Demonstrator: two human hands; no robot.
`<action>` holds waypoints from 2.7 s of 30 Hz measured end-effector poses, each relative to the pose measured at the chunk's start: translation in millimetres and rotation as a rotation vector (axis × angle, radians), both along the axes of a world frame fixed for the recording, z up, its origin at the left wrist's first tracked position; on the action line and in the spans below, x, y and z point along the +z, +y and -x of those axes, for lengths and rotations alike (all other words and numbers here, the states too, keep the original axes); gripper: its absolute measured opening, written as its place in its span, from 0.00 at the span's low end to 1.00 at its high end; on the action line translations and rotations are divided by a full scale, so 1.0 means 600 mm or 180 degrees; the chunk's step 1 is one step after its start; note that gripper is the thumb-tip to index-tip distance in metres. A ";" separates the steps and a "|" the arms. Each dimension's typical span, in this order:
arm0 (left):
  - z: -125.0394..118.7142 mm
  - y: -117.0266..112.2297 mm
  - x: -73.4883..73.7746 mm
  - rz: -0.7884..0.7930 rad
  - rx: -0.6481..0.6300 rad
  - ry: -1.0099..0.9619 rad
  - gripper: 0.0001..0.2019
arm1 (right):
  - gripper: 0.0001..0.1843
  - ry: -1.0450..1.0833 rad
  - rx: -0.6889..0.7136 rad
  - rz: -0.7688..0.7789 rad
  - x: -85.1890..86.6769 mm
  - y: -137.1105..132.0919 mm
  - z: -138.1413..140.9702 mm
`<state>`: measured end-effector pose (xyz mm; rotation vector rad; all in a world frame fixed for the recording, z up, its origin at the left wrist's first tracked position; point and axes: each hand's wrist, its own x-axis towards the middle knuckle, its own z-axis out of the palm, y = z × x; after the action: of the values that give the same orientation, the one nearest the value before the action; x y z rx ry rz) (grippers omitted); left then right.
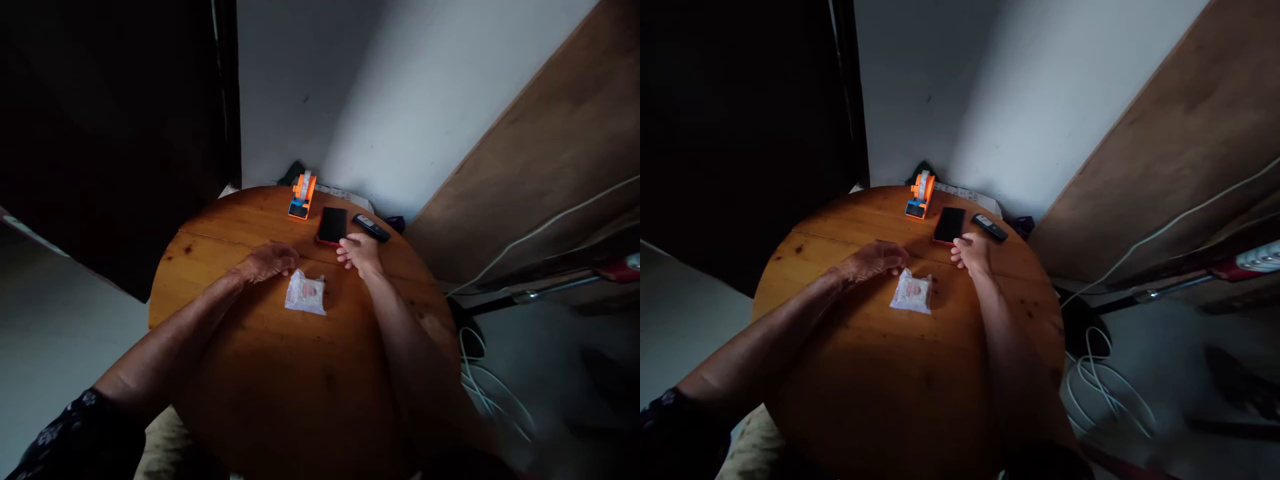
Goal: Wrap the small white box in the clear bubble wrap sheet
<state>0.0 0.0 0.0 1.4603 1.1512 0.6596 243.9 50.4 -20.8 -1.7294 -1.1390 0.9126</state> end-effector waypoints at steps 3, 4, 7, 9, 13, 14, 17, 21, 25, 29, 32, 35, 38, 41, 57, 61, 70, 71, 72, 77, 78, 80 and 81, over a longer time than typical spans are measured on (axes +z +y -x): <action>0.004 -0.003 0.005 -0.0076 -0.0271 0.0159 0.06 | 0.23 -0.0449 -0.0050 -0.0027 -0.005 0.003 -0.009; 0.006 -0.003 0.006 -0.0100 -0.0360 0.0212 0.07 | 0.24 -0.0727 -0.0030 -0.0006 -0.004 0.002 -0.014; 0.012 -0.001 0.008 -0.0231 -0.0629 0.0448 0.10 | 0.16 -0.1298 0.0394 0.0100 0.019 -0.011 -0.022; 0.017 0.001 0.009 -0.0379 -0.0786 0.0635 0.12 | 0.07 -0.1138 0.1171 0.0079 0.048 -0.027 -0.017; 0.021 0.000 0.016 -0.0478 -0.0977 0.0831 0.16 | 0.06 -0.1091 0.2765 -0.0253 0.112 -0.075 0.012; 0.021 -0.001 0.018 -0.0476 -0.0991 0.0870 0.17 | 0.07 -0.1174 0.3005 -0.0348 0.125 -0.088 0.020; 0.019 -0.004 0.024 -0.0475 -0.1082 0.0962 0.16 | 0.12 -0.1577 0.3432 -0.0707 0.145 -0.128 0.035; 0.017 -0.006 0.023 -0.0405 -0.1256 0.0766 0.16 | 0.20 -0.1934 0.3365 -0.1109 0.128 -0.164 0.043; 0.017 -0.003 0.015 -0.0222 -0.1326 0.0459 0.16 | 0.06 -0.1707 0.2957 -0.1447 0.088 -0.165 0.054; 0.014 -0.002 0.013 -0.0067 -0.1242 0.0439 0.16 | 0.06 -0.1203 0.2412 -0.1754 0.074 -0.164 0.056; 0.012 -0.004 0.016 0.0024 -0.1204 0.0464 0.16 | 0.01 -0.1139 0.2516 -0.1742 0.077 -0.173 0.048; 0.013 -0.005 0.016 0.0017 -0.1195 0.0380 0.16 | 0.08 -0.1456 0.2832 -0.1628 0.073 -0.182 0.045; 0.015 -0.004 0.014 -0.0008 -0.1159 0.0362 0.15 | 0.04 -0.1668 0.2708 -0.1808 0.059 -0.182 0.051; 0.016 -0.002 0.011 -0.0014 -0.1197 0.0387 0.15 | 0.08 -0.1580 0.2459 -0.2056 0.051 -0.178 0.060; 0.014 -0.005 0.014 -0.0040 -0.1248 0.0473 0.16 | 0.16 -0.1653 0.2710 -0.1706 0.062 -0.186 0.042; 0.012 -0.006 0.011 -0.0015 -0.1137 0.0349 0.15 | 0.04 -0.1510 0.2633 -0.1854 0.047 -0.178 0.039; 0.009 -0.005 0.003 -0.0030 -0.1186 0.0149 0.12 | 0.08 -0.1509 0.2063 -0.2209 0.033 -0.173 0.054; 0.009 -0.005 0.004 -0.0026 -0.1183 0.0140 0.12 | 0.07 -0.1450 0.2034 -0.2209 0.033 -0.173 0.054; 0.009 -0.005 0.005 -0.0012 -0.1168 0.0134 0.12 | 0.07 -0.1374 0.2028 -0.2193 0.034 -0.173 0.053; 0.008 -0.009 0.012 0.0052 -0.1113 0.0147 0.11 | 0.05 -0.1038 0.2052 -0.2042 0.037 -0.174 0.050; 0.008 -0.010 0.014 0.0040 -0.1122 0.0159 0.11 | 0.05 -0.1018 0.2010 -0.2043 0.037 -0.174 0.050; 0.008 -0.011 0.015 -0.0003 -0.1148 0.0193 0.12 | 0.05 -0.0993 0.1904 -0.2071 0.039 -0.174 0.048; 0.009 -0.011 0.014 -0.0024 -0.1151 0.0204 0.12 | 0.05 -0.0973 0.1877 -0.2075 0.040 -0.174 0.047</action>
<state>-5.2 -6.3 8.7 1.6525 0.8998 0.3681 215.8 -54.0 3.5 -1.0215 -1.9521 0.5046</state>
